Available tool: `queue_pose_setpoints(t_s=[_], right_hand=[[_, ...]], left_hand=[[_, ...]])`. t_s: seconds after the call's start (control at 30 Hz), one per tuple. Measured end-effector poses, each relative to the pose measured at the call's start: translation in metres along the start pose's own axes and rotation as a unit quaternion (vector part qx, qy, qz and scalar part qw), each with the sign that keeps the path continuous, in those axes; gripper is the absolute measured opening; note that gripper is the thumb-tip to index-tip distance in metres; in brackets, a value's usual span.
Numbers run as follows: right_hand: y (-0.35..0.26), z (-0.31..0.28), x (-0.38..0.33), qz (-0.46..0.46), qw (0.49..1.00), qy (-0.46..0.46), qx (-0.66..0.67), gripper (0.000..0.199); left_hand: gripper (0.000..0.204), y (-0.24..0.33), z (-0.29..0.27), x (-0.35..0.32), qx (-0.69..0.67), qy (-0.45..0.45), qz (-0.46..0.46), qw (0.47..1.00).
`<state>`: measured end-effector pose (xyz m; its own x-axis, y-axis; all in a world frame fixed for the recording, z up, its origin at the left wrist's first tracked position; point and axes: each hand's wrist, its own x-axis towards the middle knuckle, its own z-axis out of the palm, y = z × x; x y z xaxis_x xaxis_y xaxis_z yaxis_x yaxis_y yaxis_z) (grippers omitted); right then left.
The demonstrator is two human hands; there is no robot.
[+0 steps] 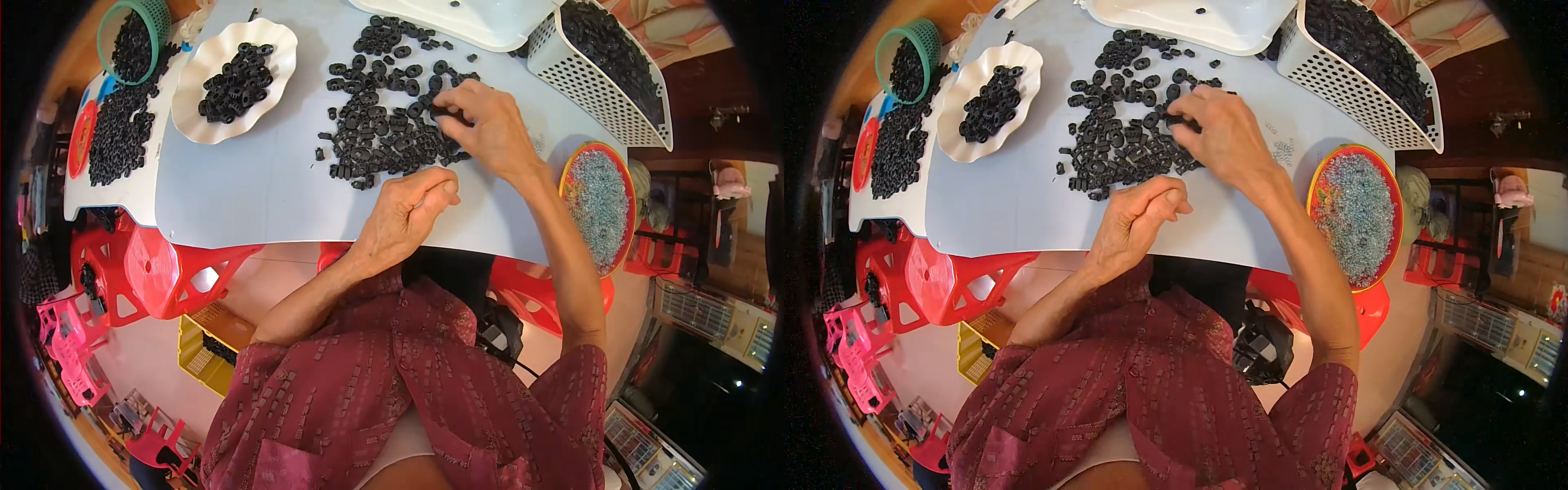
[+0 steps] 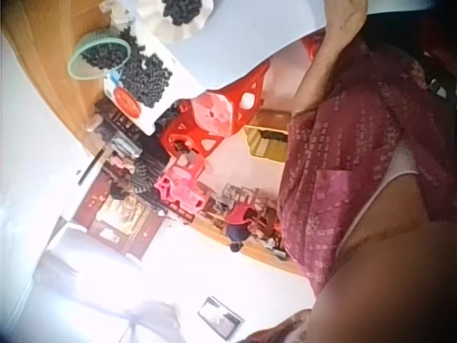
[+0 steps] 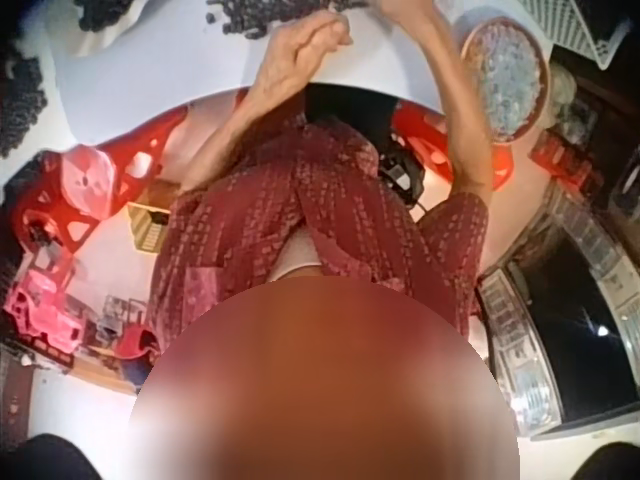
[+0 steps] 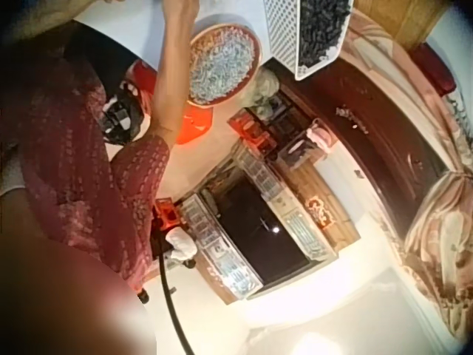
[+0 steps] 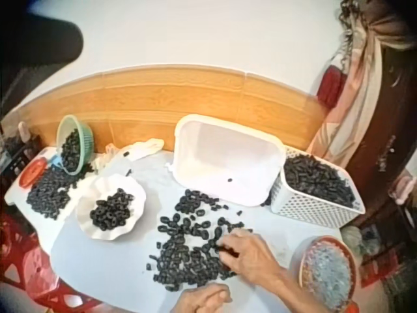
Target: Assembling small blue beads into black plastic components at a workshop table.
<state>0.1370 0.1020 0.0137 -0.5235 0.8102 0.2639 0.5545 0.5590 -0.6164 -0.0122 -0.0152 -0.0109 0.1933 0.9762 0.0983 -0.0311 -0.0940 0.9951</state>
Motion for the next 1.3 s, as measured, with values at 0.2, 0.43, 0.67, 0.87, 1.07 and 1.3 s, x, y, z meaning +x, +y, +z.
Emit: queue_pose_setpoints(t_s=[0.2, 0.43, 0.67, 0.87, 1.07, 1.3], right_hand=[[0.003, 0.008, 0.001, -0.089, 0.988, 0.032, -0.125, 0.021], [-0.024, -0.001, -0.026, 0.058, 0.993, 0.057, 0.083, 0.018], [-0.042, 0.019, -0.065, 0.108, 0.947, 0.151, 0.261, 0.016], [-0.036, 0.022, -0.087, 0.035, 0.97, 0.201, 0.134, 0.012], [-0.03, -0.01, -0.085, -0.063, 0.99, 0.124, 0.031, 0.012], [-0.011, -0.039, -0.076, 0.041, 0.998, 0.039, 0.032, 0.015]], left_hand=[[0.018, -0.003, 0.002, -0.001, -0.003, 0.008, 0.001, 1.0], [0.017, -0.001, 0.0, 0.0, -0.061, 0.05, -0.002, 0.997], [0.029, -0.006, 0.013, 0.009, -0.107, 0.116, 0.019, 0.987], [0.025, 0.005, 0.021, 0.005, -0.058, 0.084, -0.005, 0.995], [0.024, 0.002, 0.024, 0.006, -0.051, 0.048, -0.01, 0.997], [0.018, -0.006, 0.023, 0.008, -0.117, 0.036, -0.012, 0.992]])
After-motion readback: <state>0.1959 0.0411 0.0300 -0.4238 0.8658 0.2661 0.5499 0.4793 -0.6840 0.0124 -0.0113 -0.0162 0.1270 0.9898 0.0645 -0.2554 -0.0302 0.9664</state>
